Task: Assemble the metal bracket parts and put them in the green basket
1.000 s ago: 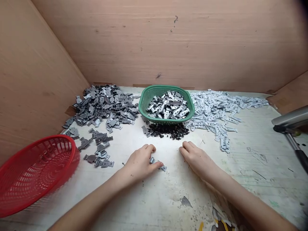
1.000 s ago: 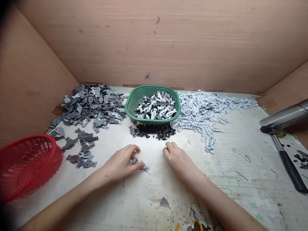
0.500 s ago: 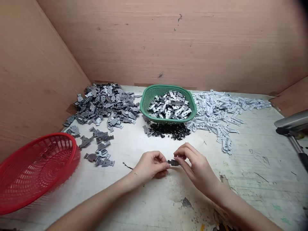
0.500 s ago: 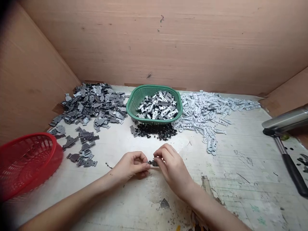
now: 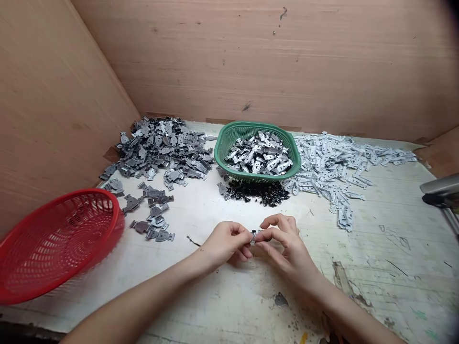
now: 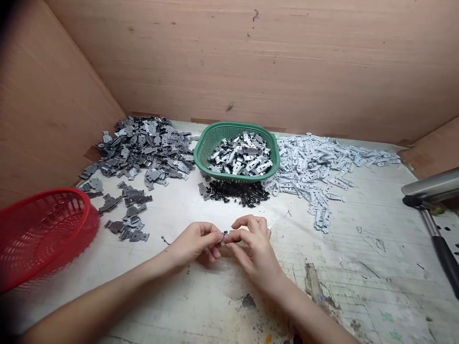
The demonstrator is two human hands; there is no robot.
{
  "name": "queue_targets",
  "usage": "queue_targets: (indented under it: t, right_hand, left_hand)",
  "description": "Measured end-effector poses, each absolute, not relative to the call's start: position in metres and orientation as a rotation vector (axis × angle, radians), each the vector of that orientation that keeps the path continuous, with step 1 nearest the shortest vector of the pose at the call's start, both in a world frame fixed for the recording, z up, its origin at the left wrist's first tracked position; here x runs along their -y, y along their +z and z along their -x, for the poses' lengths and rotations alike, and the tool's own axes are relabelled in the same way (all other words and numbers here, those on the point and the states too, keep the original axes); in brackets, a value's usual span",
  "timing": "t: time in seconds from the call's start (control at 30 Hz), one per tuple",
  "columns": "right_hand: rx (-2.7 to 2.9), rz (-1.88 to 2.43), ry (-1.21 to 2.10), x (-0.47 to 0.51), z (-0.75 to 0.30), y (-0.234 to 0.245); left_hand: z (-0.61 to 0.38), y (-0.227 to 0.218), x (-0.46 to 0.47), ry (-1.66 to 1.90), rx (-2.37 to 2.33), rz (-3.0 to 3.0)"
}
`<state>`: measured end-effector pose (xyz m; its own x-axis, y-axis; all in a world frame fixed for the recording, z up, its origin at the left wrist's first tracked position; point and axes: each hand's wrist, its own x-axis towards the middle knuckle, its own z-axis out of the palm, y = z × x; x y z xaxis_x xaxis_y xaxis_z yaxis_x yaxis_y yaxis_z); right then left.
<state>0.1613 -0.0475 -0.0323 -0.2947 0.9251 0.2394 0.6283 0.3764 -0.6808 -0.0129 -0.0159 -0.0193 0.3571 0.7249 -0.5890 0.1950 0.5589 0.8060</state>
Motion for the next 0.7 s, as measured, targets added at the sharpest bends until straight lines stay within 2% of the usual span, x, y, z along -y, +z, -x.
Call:
queue_targets:
  t: [0.2, 0.43, 0.7]
  right_hand:
    - [1.995, 1.285, 0.600, 0.031, -0.177, -0.018]
    - [2.537, 1.446, -0.069, -0.041, -0.173, -0.025]
    - [2.570, 1.513, -0.099, -0.048, -0.153, -0.032]
  left_hand:
    - [0.014, -0.017, 0.015, 0.434, -1.201, -0.945]
    - [0.015, -0.022, 0.014, 0.409, -1.217, -0.971]
    - [0.017, -0.024, 0.012, 0.415, -1.218, -0.970]
